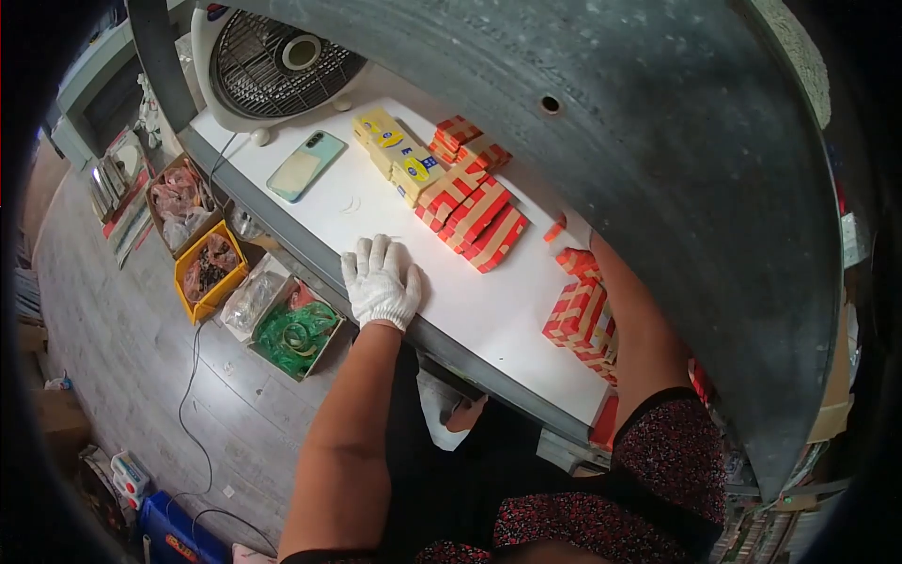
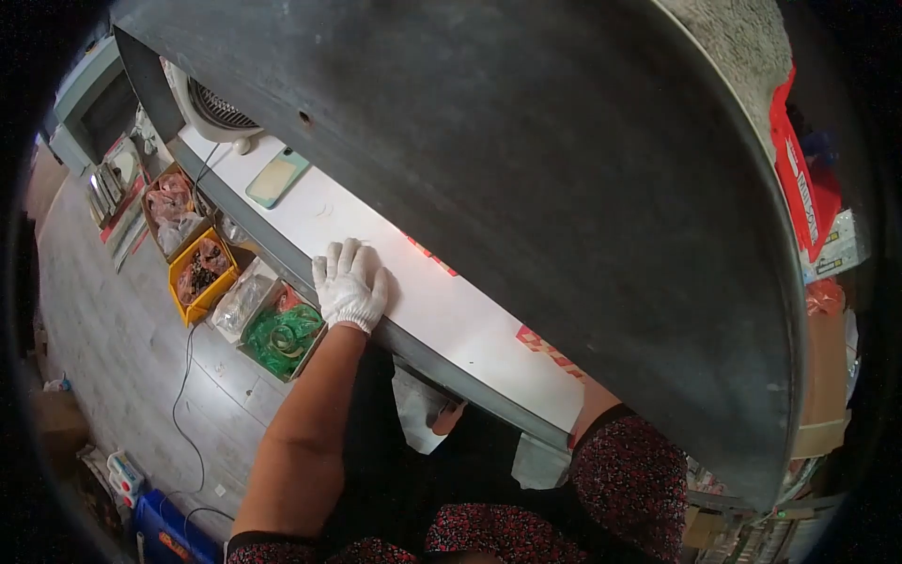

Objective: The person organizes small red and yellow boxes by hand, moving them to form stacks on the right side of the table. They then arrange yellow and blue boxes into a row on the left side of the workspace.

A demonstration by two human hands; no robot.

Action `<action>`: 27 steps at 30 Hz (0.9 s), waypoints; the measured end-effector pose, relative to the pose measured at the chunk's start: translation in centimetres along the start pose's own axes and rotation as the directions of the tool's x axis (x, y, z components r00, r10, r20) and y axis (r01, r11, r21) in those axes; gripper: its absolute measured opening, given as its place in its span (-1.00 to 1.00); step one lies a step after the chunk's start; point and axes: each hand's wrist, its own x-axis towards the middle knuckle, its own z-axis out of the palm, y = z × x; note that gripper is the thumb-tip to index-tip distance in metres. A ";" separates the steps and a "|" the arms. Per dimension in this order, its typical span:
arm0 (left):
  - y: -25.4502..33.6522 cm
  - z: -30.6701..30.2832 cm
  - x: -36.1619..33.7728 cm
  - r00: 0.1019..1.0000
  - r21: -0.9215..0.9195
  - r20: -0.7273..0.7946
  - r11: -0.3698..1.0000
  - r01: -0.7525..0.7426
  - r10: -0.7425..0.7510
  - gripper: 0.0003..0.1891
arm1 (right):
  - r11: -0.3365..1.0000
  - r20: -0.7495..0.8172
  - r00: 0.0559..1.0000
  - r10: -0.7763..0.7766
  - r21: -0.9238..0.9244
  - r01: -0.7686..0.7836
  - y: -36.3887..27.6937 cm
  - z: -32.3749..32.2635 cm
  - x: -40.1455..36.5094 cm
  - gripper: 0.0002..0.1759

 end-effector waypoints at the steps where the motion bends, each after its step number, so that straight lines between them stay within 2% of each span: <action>1: 0.0 0.0 0.0 1.000 -0.007 -0.003 1.000 -0.004 0.004 -0.43 | 1.000 -0.008 1.000 -0.015 -0.018 0.015 -0.8 0.3 1.5 0.05; 4: 0.0 0.2 0.0 1.000 -0.017 -0.011 1.000 -0.007 0.007 -0.44 | 0.996 -0.030 0.998 -0.061 -0.073 0.058 -2.0 0.7 4.5 0.04; 7: -0.2 0.7 -0.2 0.994 -0.047 -0.100 0.998 -0.040 0.035 -0.43 | 0.988 -0.048 0.994 -0.099 -0.119 0.093 -2.3 0.9 6.5 0.04; 12: -0.1 0.1 0.0 0.997 -0.060 -0.066 0.997 -0.050 0.046 -0.43 | 0.976 -0.087 0.988 -0.128 -0.186 0.110 -0.8 0.5 6.5 0.03; 13: -0.2 0.3 0.1 0.995 -0.053 -0.085 0.997 -0.051 0.046 -0.43 | 0.988 -0.054 0.997 0.060 0.142 -0.052 0.3 0.6 6.3 0.04; 14: -0.3 0.6 0.0 0.994 -0.046 -0.103 0.998 -0.054 0.049 -0.42 | 0.867 0.035 0.973 0.228 0.447 -0.220 1.9 1.0 6.2 0.05; 15: -0.3 0.8 -0.1 0.992 -0.040 -0.118 0.998 -0.057 0.052 -0.42 | 0.627 0.169 0.920 0.353 0.688 -0.366 3.6 1.6 6.2 0.06; 16: -0.2 0.8 -0.2 0.992 -0.044 -0.114 0.997 -0.065 0.059 -0.42 | 0.623 0.164 0.919 0.360 0.691 -0.367 6.0 2.9 7.4 0.06; 19: -0.1 0.4 -0.1 1.000 0.001 -0.020 1.000 -0.017 0.017 -0.39 | 0.821 -0.241 0.938 0.248 0.567 -0.072 13.4 8.1 12.8 0.10; 23: -0.1 0.6 -0.1 0.997 -0.027 -0.067 0.999 -0.043 0.041 -0.39 | 0.861 -0.212 0.957 0.195 0.504 -0.064 12.2 7.4 12.2 0.10; 24: 0.0 0.8 0.0 0.997 -0.029 -0.070 0.999 -0.043 0.041 -0.39 | 0.874 -0.201 0.964 0.176 0.482 -0.060 14.4 6.3 8.2 0.09; 27: -0.3 1.3 -0.1 0.996 -0.011 -0.080 0.999 -0.034 0.033 -0.38 | 0.904 -0.151 0.982 0.117 0.426 -0.042 14.9 1.2 9.3 0.09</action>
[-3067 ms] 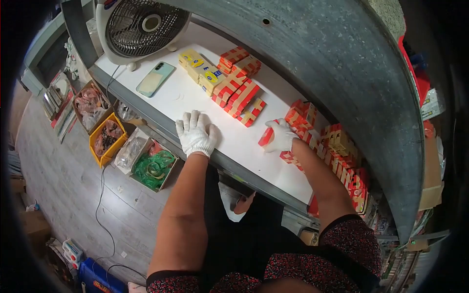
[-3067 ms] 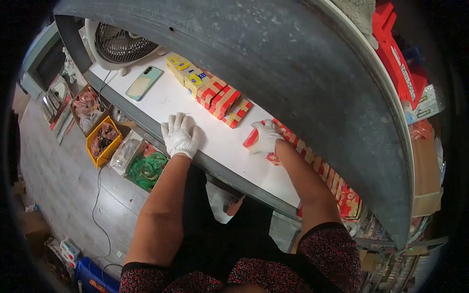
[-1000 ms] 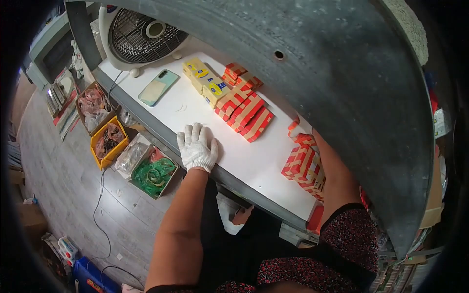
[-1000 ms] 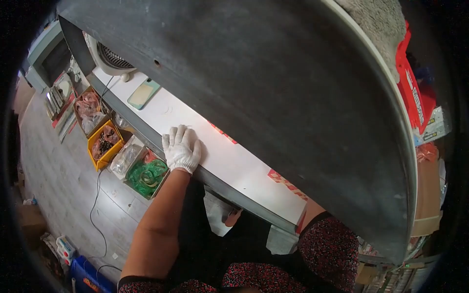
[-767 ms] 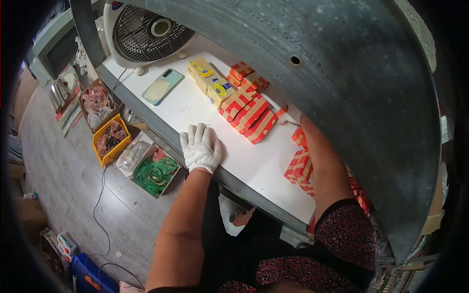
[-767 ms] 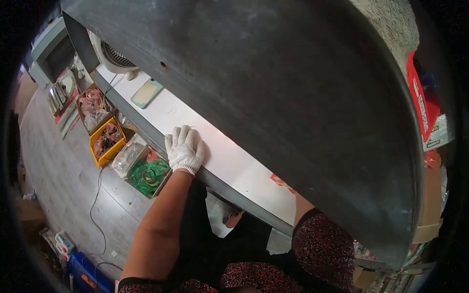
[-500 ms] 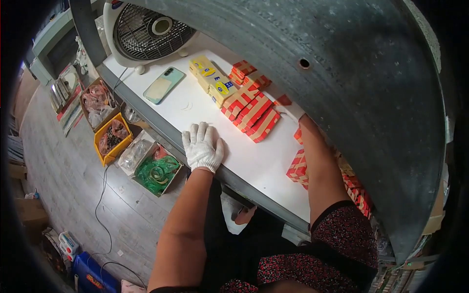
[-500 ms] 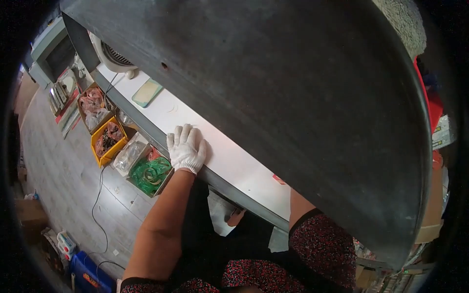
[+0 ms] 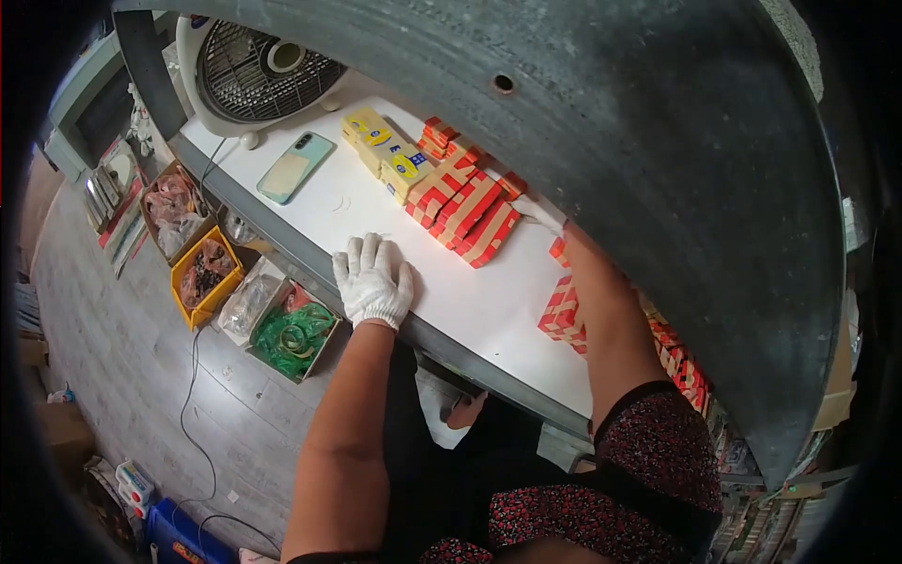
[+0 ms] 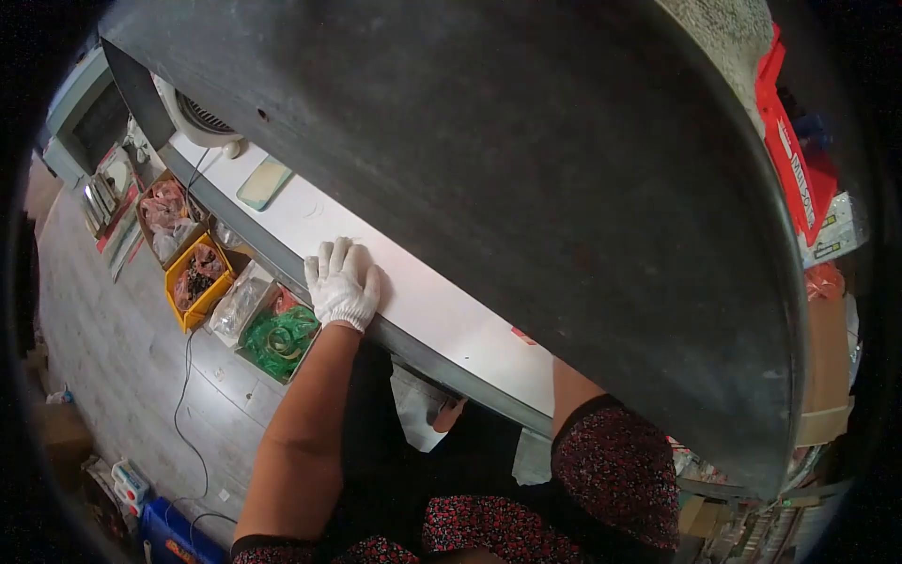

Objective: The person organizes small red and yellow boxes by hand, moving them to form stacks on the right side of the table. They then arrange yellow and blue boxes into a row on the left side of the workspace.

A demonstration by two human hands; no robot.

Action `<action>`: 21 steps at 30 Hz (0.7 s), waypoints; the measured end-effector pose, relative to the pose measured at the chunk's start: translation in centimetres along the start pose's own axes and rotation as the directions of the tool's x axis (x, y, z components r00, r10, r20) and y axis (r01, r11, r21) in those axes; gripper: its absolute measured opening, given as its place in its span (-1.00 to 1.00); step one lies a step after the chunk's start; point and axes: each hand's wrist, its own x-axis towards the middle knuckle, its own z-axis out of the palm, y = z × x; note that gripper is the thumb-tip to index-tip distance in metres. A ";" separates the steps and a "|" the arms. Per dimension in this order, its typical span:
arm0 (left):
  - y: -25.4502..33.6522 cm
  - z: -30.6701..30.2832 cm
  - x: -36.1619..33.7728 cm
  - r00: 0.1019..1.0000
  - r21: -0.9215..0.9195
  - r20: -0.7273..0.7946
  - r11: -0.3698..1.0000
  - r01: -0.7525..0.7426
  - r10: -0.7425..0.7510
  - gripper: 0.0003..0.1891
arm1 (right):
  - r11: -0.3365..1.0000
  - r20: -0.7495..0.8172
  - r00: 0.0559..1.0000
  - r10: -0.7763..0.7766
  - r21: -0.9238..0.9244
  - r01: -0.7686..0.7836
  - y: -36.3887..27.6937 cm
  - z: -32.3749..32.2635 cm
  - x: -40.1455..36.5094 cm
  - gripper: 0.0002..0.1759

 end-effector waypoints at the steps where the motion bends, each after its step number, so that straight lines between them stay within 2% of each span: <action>1: -0.2 0.1 -0.1 1.000 0.004 0.004 1.000 0.003 -0.003 -0.38 | 1.000 0.027 1.000 -0.006 -0.018 0.006 -0.2 -0.7 0.2 0.09; 5: -0.1 0.1 -0.1 1.000 0.007 0.001 1.000 -0.007 0.007 -0.39 | 0.995 0.112 0.994 -0.022 -0.092 0.033 3.6 -1.1 -7.3 0.09; 6: 0.1 -0.3 -0.1 0.999 -0.005 0.035 1.000 0.000 0.000 -0.39 | 0.993 0.129 0.991 -0.028 -0.111 0.043 4.2 -6.1 -9.3 0.09; 7: 0.3 -0.8 0.1 0.998 -0.015 0.065 1.000 0.008 -0.007 -0.39 | 0.990 0.147 0.989 -0.037 -0.131 0.056 4.3 -6.4 -10.4 0.09; 8: 0.4 -1.1 0.3 0.996 -0.023 0.092 1.000 0.018 -0.016 -0.39 | 0.986 0.168 0.985 -0.048 -0.151 0.074 5.8 -8.4 -17.3 0.09; 16: 0.2 -0.5 0.1 0.999 -0.024 0.031 1.000 0.013 -0.012 -0.40 | 0.935 0.368 0.926 -0.086 -0.292 0.203 3.6 -10.0 -15.1 0.08; 21: -0.1 -0.4 0.0 1.000 -0.004 0.025 1.000 0.016 -0.015 -0.39 | 0.886 0.486 0.870 -0.076 -0.368 0.283 -2.9 -2.2 -7.1 0.08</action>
